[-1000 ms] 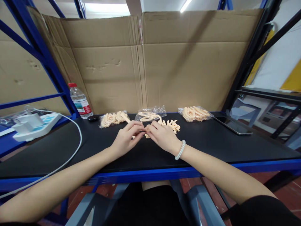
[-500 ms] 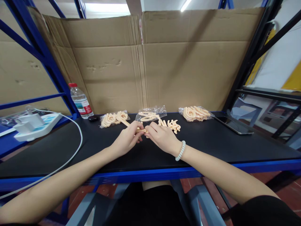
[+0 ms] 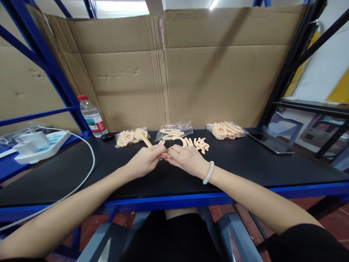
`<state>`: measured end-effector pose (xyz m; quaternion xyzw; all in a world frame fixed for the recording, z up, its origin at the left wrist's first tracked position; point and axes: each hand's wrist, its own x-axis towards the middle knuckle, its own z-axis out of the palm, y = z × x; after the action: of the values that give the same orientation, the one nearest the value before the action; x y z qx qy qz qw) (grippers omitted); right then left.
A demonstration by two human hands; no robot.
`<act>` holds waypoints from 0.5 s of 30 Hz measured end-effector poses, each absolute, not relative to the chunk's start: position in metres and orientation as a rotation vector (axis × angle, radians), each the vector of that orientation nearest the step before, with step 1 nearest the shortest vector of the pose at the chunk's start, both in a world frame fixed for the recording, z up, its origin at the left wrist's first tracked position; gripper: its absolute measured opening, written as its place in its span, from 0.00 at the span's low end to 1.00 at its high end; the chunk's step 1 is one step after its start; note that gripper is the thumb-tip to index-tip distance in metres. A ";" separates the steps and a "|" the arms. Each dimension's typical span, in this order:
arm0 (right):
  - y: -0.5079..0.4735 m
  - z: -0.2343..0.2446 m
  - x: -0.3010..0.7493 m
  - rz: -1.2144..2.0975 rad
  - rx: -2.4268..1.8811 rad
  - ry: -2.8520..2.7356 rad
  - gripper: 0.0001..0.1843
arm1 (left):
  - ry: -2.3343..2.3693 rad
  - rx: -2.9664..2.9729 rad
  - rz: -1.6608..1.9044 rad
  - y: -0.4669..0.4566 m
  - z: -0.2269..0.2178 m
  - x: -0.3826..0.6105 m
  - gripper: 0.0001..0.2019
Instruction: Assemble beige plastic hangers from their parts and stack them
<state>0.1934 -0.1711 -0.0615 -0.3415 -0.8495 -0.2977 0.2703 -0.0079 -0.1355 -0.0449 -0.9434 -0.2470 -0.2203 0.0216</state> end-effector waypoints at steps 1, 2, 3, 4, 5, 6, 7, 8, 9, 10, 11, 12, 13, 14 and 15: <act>-0.171 -0.062 0.193 -0.704 -0.893 -2.299 0.18 | -0.737 -2.932 -0.712 -0.136 -0.046 -0.008 0.09; -0.171 -0.062 0.193 -0.591 -0.862 -2.305 0.18 | -0.708 -2.938 -0.748 -0.136 -0.046 -0.007 0.09; -0.172 -0.061 0.193 -0.470 -0.829 -2.303 0.17 | -0.682 -2.944 -0.784 -0.137 -0.047 -0.007 0.09; -0.172 -0.060 0.193 -0.347 -0.797 -2.291 0.16 | -0.661 -2.949 -0.818 -0.138 -0.047 -0.006 0.09; -0.172 -0.058 0.193 -0.225 -0.774 -2.264 0.15 | -0.644 -2.956 -0.846 -0.139 -0.047 -0.006 0.09; -0.172 -0.057 0.193 -0.100 -0.761 -2.228 0.15 | -0.626 -2.966 -0.866 -0.139 -0.047 -0.007 0.10; -0.171 -0.055 0.194 0.035 -0.765 -2.176 0.14 | -0.605 -2.977 -0.887 -0.140 -0.046 -0.007 0.10; -0.170 -0.052 0.197 0.177 -0.780 -2.103 0.15 | -0.591 -2.988 -0.910 -0.140 -0.044 -0.009 0.10; -0.168 -0.051 0.200 0.315 -0.802 -2.007 0.15 | -0.594 -2.998 -0.936 -0.140 -0.042 -0.011 0.09; -0.165 -0.049 0.203 0.443 -0.821 -1.896 0.15 | -0.618 -3.011 -0.957 -0.139 -0.039 -0.013 0.08; -0.161 -0.048 0.208 0.550 -0.830 -1.781 0.16 | -0.663 -3.026 -0.967 -0.138 -0.035 -0.015 0.07; -0.157 -0.047 0.212 0.629 -0.828 -1.676 0.17 | -0.721 -3.034 -0.960 -0.136 -0.031 -0.018 0.06; -0.153 -0.046 0.216 0.680 -0.817 -1.591 0.17 | -0.779 -3.039 -0.917 -0.133 -0.027 -0.022 0.06; -0.150 -0.046 0.220 0.713 -0.801 -1.531 0.17 | -0.828 -3.023 -0.847 -0.130 -0.024 -0.025 0.06; -0.147 -0.046 0.222 0.740 -0.789 -1.489 0.17 | -0.863 -2.988 -0.758 -0.126 -0.021 -0.028 0.06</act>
<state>0.2224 -0.1474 -0.0457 -0.3409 -0.6437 0.3201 0.6058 -0.0280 -0.1258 -0.0206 -0.9330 -0.2696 -0.2366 -0.0299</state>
